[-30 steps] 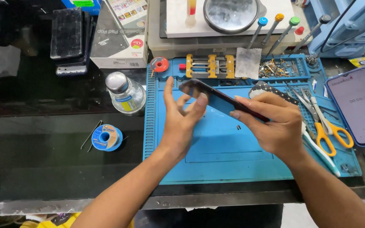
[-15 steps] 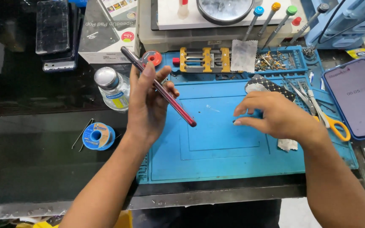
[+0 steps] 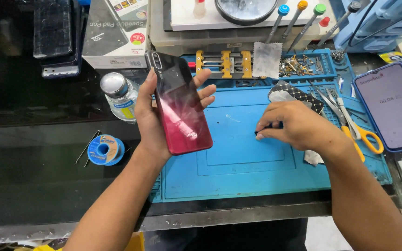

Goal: Removing the back cover of a smartphone using a prying tool and manual force at a repair station.

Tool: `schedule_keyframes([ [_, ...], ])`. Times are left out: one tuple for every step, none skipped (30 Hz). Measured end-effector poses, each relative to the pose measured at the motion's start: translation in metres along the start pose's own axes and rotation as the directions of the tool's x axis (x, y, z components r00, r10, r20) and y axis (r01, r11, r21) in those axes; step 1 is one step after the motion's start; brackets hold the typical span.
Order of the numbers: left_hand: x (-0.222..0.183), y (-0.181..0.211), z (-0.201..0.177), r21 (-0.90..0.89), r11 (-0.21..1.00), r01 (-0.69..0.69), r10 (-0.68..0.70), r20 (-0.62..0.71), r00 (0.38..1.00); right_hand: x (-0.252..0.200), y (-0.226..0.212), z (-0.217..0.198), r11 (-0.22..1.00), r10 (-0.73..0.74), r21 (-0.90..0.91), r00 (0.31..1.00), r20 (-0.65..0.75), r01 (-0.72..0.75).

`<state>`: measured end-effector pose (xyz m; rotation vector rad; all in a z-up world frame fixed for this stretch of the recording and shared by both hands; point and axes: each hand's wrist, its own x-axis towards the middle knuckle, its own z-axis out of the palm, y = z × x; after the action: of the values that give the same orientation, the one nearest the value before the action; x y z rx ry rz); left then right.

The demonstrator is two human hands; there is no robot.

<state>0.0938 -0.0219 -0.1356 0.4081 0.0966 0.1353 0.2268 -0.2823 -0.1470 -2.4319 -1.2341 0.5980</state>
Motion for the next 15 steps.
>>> schedule_keyframes([
  [0.000, 0.001, -0.001, -0.104, 0.992, 0.067, -0.059, 0.080, 0.995, 0.000, 0.000, 0.000, 1.000, -0.002, -0.001, 1.000, -0.001, 0.002],
  [0.000, 0.000, -0.005, -0.104, 0.992, 0.066, -0.058, 0.080, 0.995, 0.000, -0.002, 0.000, 1.000, -0.003, -0.001, 1.000, -0.001, 0.003],
  [0.001, 0.000, -0.008, -0.175, 0.976, 0.126, -0.098, 0.163, 0.982, -0.001, -0.003, -0.001, 1.000, 0.016, -0.012, 1.000, 0.012, -0.016],
  [0.001, 0.000, -0.011, -0.240, 0.952, 0.189, -0.128, 0.247, 0.960, -0.002, -0.005, -0.001, 0.999, 0.033, -0.022, 0.999, 0.026, -0.032],
  [-0.001, 0.000, -0.011, -0.239, 0.953, 0.186, -0.126, 0.246, 0.961, -0.002, -0.006, 0.000, 0.999, 0.030, -0.022, 0.999, 0.026, -0.030],
  [-0.001, -0.001, -0.009, -0.241, 0.947, 0.213, -0.144, 0.273, 0.951, -0.002, -0.006, 0.000, 0.995, 0.092, -0.053, 0.993, 0.068, -0.088],
  [-0.002, -0.002, -0.008, -0.242, 0.940, 0.240, -0.162, 0.301, 0.940, -0.002, -0.006, 0.000, 0.986, 0.154, -0.085, 0.982, 0.108, -0.145],
  [-0.003, -0.001, -0.006, -0.242, 0.940, 0.240, -0.162, 0.302, 0.940, -0.004, -0.010, -0.003, 0.986, 0.154, -0.086, 0.982, 0.107, -0.145],
  [-0.004, -0.001, -0.005, -0.230, 0.944, 0.236, -0.161, 0.305, 0.939, -0.005, -0.014, -0.006, 0.985, 0.155, -0.091, 0.980, 0.121, -0.145],
  [-0.005, -0.001, -0.003, -0.216, 0.948, 0.234, -0.161, 0.308, 0.938, -0.007, -0.019, -0.009, 0.985, 0.156, -0.094, 0.978, 0.135, -0.144],
  [-0.005, 0.000, -0.004, -0.215, 0.948, 0.235, -0.163, 0.309, 0.937, -0.009, -0.015, -0.016, 0.985, 0.157, -0.093, 0.979, 0.134, -0.145],
  [-0.005, 0.001, -0.005, -0.196, 0.955, 0.223, -0.159, 0.299, 0.941, -0.012, -0.012, -0.024, 0.968, 0.237, -0.095, 0.971, 0.035, -0.233],
  [-0.004, 0.001, -0.006, -0.177, 0.961, 0.212, -0.155, 0.290, 0.945, -0.015, -0.008, -0.031, 0.944, 0.313, -0.088, 0.947, -0.065, -0.318],
  [-0.004, 0.003, -0.007, -0.178, 0.962, 0.209, -0.151, 0.290, 0.945, -0.018, -0.002, -0.036, 0.945, 0.311, -0.090, 0.948, -0.065, -0.315],
  [-0.004, 0.004, -0.007, -0.190, 0.956, 0.226, -0.162, 0.301, 0.940, -0.022, 0.004, -0.040, 0.925, 0.362, -0.056, 0.915, -0.177, -0.377],
])
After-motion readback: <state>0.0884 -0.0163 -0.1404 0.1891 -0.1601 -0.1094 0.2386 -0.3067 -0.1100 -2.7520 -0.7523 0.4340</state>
